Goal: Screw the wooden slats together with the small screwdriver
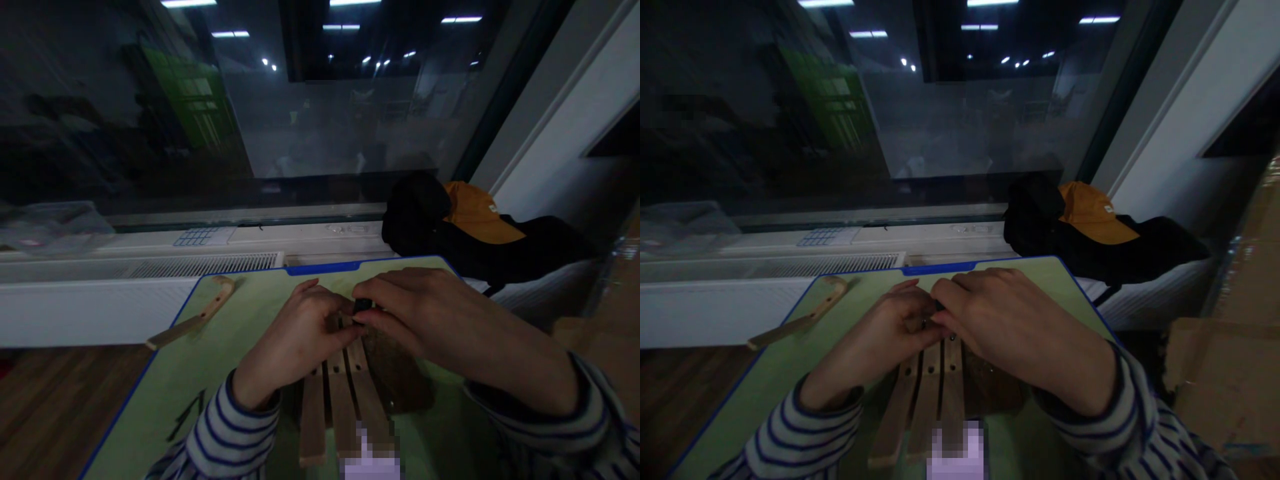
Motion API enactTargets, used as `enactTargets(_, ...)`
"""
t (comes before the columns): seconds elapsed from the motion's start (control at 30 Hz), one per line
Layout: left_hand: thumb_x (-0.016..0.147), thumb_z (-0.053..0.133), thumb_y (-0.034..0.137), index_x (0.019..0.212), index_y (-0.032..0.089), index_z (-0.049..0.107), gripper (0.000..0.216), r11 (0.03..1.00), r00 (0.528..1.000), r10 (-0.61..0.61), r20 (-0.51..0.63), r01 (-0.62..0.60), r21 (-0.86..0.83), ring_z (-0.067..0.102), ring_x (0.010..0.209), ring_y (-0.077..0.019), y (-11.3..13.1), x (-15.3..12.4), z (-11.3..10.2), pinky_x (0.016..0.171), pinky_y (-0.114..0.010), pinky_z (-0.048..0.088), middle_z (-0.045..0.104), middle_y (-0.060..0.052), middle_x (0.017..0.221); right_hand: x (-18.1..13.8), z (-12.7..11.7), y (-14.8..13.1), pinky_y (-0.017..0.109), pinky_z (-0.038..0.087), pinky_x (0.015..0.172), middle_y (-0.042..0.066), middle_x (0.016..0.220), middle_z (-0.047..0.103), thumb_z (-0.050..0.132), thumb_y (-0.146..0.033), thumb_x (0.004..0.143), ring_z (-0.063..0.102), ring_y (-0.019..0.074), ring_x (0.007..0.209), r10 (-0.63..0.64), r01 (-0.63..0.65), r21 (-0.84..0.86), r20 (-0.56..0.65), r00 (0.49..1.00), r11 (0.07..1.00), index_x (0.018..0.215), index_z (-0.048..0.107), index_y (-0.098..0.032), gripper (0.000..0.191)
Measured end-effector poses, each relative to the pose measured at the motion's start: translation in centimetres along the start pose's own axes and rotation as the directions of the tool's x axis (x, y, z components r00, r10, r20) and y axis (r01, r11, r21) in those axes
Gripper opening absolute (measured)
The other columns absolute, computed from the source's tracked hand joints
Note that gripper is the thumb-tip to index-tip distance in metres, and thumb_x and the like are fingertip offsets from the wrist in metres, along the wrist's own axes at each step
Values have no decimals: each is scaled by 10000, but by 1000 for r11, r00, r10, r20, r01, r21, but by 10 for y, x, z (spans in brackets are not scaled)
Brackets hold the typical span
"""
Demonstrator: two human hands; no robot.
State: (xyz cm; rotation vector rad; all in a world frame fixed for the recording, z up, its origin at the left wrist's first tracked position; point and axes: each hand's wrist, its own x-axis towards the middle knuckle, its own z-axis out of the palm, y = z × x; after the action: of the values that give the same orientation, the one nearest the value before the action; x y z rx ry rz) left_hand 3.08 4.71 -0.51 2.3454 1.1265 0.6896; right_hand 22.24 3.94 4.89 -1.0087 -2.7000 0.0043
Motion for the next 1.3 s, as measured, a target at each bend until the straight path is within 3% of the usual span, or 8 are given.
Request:
enactTargets(0.3,818,625,235,787,198,653,56,999,1000,3,3,-3,47,643,789,-165,0,-1,-2,1041,-448,265,695,11,759,-1,-2,-4,327,485,781,46,1022,667,471,-255,909,629,186,896,-39,40,39,-16,999,998,1126,567,-210,241)
enactTargets(0.67,856,559,189,858,218,638,84,998,995,46,91,-49,28,621,920,-173,5,-3,-8,1059,-458,234,686,10,863,1,0,-3,324,474,693,36,877,668,504,-273,898,629,187,778,-18,18,5,-13,1000,1000,995,603,-193,160)
enactTargets(0.87,821,626,302,813,206,644,98,997,1000,15,24,-17,71,645,784,-177,3,0,-3,1049,-489,251,677,21,737,1,0,-2,321,468,663,26,851,653,471,-298,914,618,186,755,-19,19,19,-8,1000,1000,964,590,-193,166)
enactTargets(1.07,843,605,286,836,211,665,96,993,999,21,46,-26,112,642,873,-194,1,-1,-2,1068,-485,231,703,-4,833,0,-1,-2,329,479,791,37,1051,655,470,-260,915,621,183,911,-41,41,61,-9,999,997,1154,550,-218,256)
enactTargets(1.3,860,574,275,848,211,644,96,995,996,39,74,-46,89,636,858,-183,3,-2,-4,1063,-491,233,668,10,775,0,-1,-1,307,486,752,26,941,672,504,-238,897,632,170,835,-9,9,57,-1,1000,998,1035,606,-213,173)
